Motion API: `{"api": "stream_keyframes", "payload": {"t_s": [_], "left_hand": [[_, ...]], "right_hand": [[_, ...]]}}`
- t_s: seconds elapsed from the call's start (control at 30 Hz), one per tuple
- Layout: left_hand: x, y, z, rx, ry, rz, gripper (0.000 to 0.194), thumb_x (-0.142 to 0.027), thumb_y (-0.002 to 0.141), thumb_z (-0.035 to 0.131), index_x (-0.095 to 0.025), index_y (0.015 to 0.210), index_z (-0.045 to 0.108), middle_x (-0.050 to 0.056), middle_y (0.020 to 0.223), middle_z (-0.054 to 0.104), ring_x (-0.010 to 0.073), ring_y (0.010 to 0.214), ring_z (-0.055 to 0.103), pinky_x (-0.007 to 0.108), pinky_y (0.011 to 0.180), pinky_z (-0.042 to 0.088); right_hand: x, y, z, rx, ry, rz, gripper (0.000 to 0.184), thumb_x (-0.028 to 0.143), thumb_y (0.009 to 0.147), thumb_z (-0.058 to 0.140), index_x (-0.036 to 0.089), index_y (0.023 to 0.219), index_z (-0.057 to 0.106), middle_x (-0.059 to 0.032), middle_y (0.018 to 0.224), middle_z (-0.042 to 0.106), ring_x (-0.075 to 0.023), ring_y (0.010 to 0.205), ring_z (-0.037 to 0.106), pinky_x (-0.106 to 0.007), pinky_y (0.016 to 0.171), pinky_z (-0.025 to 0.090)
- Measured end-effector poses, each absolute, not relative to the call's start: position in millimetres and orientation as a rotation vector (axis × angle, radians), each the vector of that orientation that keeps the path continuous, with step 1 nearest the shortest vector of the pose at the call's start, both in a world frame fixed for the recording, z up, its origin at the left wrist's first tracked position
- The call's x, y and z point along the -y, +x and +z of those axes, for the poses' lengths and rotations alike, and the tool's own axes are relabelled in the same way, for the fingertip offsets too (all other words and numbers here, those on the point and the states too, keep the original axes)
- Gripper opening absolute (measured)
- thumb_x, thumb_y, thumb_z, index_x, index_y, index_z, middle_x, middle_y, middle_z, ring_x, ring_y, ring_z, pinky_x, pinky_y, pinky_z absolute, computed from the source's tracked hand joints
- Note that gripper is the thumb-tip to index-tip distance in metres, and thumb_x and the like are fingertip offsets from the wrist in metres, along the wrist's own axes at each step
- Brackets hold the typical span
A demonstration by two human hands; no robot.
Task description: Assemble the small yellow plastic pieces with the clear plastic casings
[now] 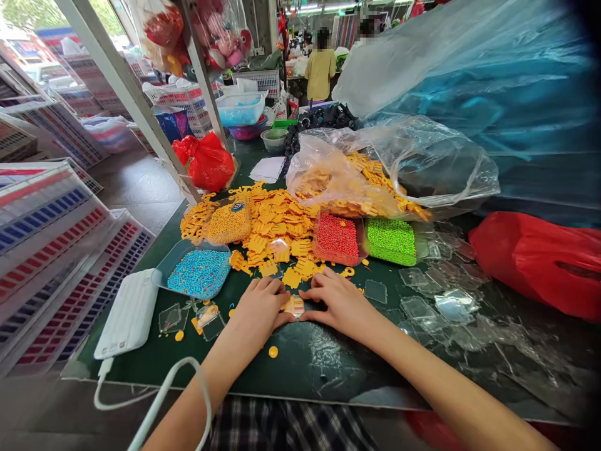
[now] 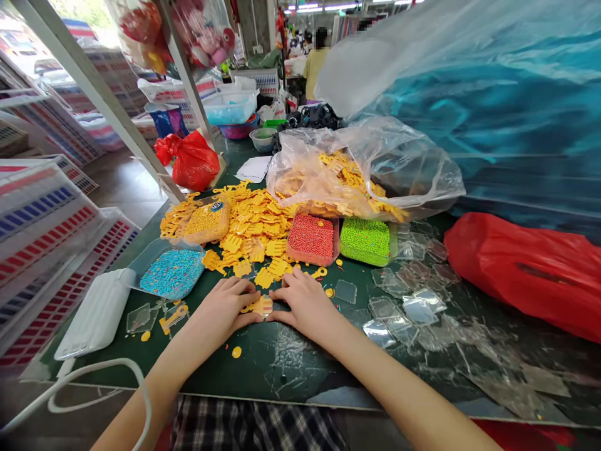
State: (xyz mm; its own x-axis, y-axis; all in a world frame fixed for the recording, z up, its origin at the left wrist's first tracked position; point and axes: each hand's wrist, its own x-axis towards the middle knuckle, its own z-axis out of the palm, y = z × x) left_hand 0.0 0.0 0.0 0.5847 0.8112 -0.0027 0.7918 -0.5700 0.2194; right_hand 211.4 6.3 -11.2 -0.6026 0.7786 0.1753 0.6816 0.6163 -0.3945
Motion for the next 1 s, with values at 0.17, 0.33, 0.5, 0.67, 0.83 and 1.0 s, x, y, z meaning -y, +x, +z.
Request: {"api": "stream_keyframes", "payload": {"t_s": [0.17,0.33,0.5,0.67,0.83,1.0], "left_hand": [[-15,-2,10,-1.161,2.583,0.163,0.028,-0.046,0.078,0.073,-0.021,0.091,0.074,0.004,0.091,0.067,0.0219,0.088,0.062,0.034,0.080,0.048],[-18,-6,8,-1.154,2.590,0.439,0.029,-0.038,0.073,0.077,-0.020,0.096,0.072,0.005,0.096,0.070,0.0230,0.090,0.064,0.037,0.082,0.050],[-14,-3,2,-0.994,2.679,0.815,0.028,-0.039,0.079,0.072,-0.021,0.101,0.069,0.007,0.097,0.070,0.0224,0.090,0.065,0.038,0.082,0.052],[-11,-4,4,-0.957,2.670,0.834,0.037,-0.049,0.080,0.070,-0.022,0.106,0.066,0.008,0.103,0.069,0.0237,0.095,0.064,0.038,0.085,0.053],[-11,-12,2,-1.116,2.573,0.888,0.048,-0.051,0.085,0.064,-0.024,0.124,0.057,0.009,0.114,0.067,0.0252,0.105,0.061,0.040,0.092,0.051],[-10,-13,-2,-1.195,2.559,0.898,0.045,-0.042,0.094,0.052,-0.022,0.134,0.048,0.010,0.120,0.064,0.0251,0.110,0.057,0.043,0.096,0.046]], "right_hand": [[-5,213,-11,2.475,-1.150,0.428,0.034,0.046,0.076,0.075,0.022,0.100,0.072,-0.0061,0.088,0.063,-0.0238,0.090,0.053,-0.035,0.073,0.043],[-3,212,-6,2.356,-1.129,0.503,0.028,0.040,0.083,0.069,0.019,0.101,0.067,-0.0061,0.090,0.063,-0.0226,0.091,0.052,-0.034,0.076,0.042],[-4,207,-3,1.957,-1.146,0.948,0.031,0.047,0.091,0.051,0.020,0.078,0.057,0.0010,0.071,0.056,-0.0147,0.068,0.050,-0.026,0.060,0.038],[-4,202,1,1.719,-1.102,1.281,0.041,0.059,0.080,0.054,0.022,0.064,0.047,0.0057,0.054,0.044,-0.0112,0.049,0.040,-0.024,0.046,0.030],[-25,215,27,1.717,-1.215,1.015,0.042,0.063,0.077,0.050,0.024,0.061,0.047,0.0024,0.054,0.050,-0.0149,0.050,0.047,-0.029,0.048,0.039],[-110,247,83,1.672,-1.437,0.561,0.037,0.054,0.077,0.055,0.023,0.057,0.047,-0.0002,0.052,0.051,-0.0162,0.055,0.049,-0.032,0.058,0.041]]}}
